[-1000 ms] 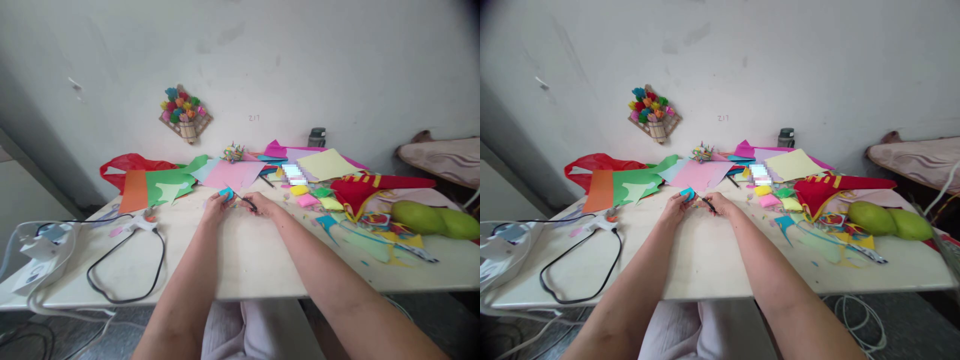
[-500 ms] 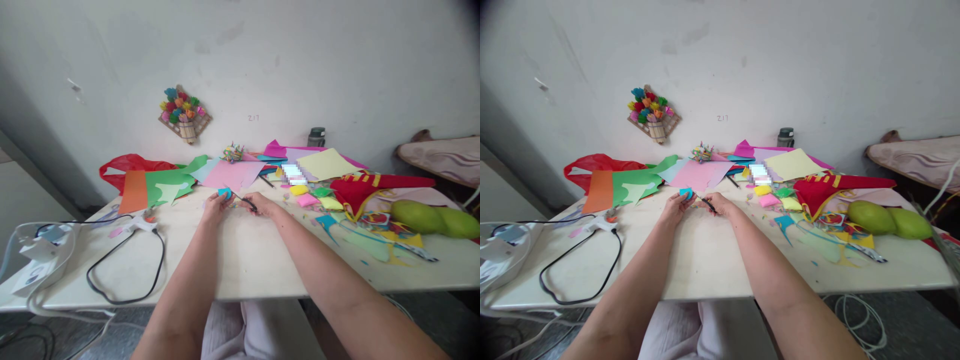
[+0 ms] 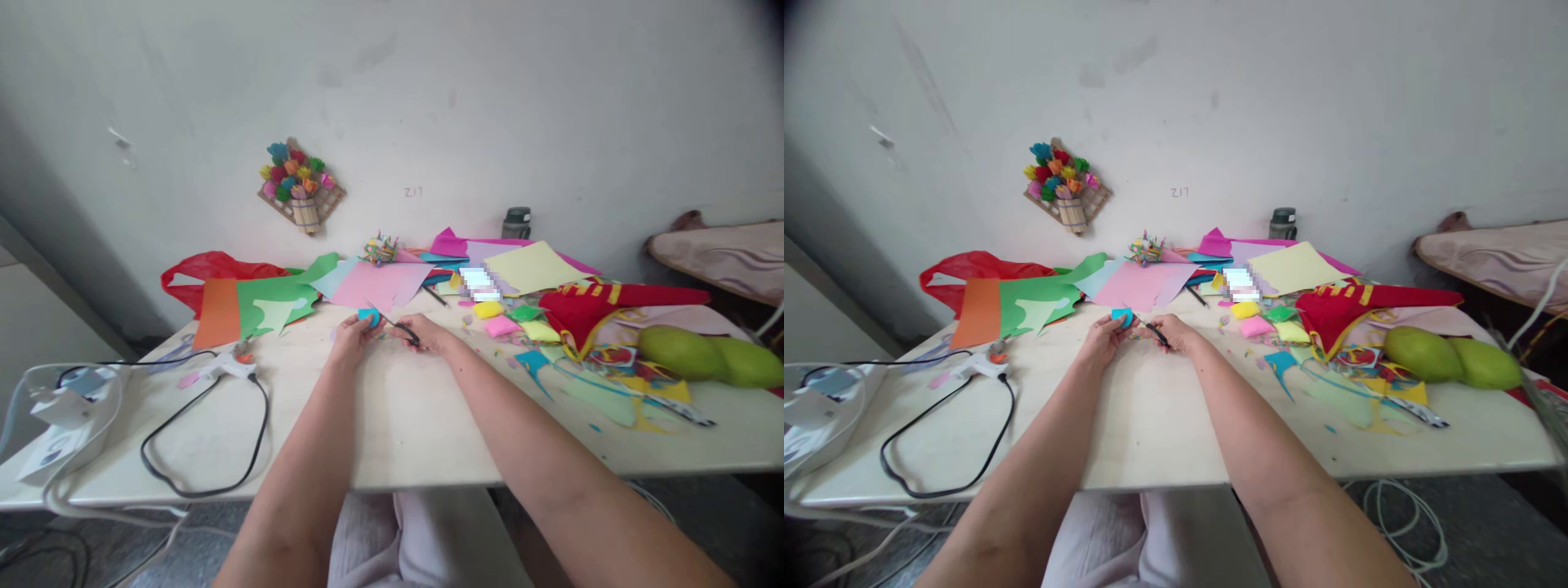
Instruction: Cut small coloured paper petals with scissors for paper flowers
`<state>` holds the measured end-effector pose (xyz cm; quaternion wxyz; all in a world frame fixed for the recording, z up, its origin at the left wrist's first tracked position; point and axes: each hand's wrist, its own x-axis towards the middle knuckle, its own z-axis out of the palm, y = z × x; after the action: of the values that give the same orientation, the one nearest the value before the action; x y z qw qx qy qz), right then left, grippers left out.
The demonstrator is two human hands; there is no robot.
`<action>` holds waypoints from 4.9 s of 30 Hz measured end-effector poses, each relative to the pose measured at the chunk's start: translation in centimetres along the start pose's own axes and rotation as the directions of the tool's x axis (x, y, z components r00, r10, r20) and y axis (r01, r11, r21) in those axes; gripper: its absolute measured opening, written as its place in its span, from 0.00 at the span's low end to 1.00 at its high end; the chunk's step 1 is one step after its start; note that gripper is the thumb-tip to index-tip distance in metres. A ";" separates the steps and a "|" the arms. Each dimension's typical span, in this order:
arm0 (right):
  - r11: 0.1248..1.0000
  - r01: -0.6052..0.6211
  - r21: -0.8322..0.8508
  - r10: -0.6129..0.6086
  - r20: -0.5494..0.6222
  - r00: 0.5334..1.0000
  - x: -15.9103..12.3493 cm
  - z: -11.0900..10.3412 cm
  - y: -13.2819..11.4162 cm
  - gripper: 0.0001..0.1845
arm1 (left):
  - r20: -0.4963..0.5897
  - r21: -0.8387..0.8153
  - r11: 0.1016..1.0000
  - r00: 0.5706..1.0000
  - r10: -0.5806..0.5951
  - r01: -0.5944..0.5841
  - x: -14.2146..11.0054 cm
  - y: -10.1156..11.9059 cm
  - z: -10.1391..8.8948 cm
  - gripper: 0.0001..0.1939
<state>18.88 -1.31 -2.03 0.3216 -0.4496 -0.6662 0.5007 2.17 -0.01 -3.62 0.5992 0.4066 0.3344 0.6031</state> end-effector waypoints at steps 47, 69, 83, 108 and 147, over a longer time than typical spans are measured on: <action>1.000 -0.017 0.026 0.016 0.025 1.000 -0.1 -0.2 0.2 0.14 | -0.115 0.001 0.996 0.989 0.092 -0.092 0.6 -0.2 -0.7 0.12; 1.000 0.001 -0.008 0.000 0.007 1.000 -0.3 -0.3 -0.2 0.16 | 0.051 0.088 0.996 0.999 -0.011 0.006 0.0 0.2 -0.4 0.07; 1.000 -0.002 -0.019 0.003 0.015 1.000 -0.2 -0.3 -0.1 0.16 | 0.102 0.066 0.998 0.995 0.002 -0.009 -0.2 0.2 -0.3 0.08; 1.000 -0.003 -0.018 0.003 0.018 1.000 0.0 -0.3 0.1 0.16 | 0.113 0.052 0.999 0.994 -0.001 -0.005 -0.1 0.2 -0.3 0.07; 0.999 0.034 -0.021 -0.034 0.000 0.999 -0.3 0.0 -0.4 0.16 | 0.001 0.018 1.000 1.000 -0.013 0.013 0.1 0.3 -0.4 0.03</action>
<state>18.92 -1.60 -1.66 0.3256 -0.4417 -0.6789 0.4879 1.66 0.12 -3.57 0.5995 0.4102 0.3423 0.5959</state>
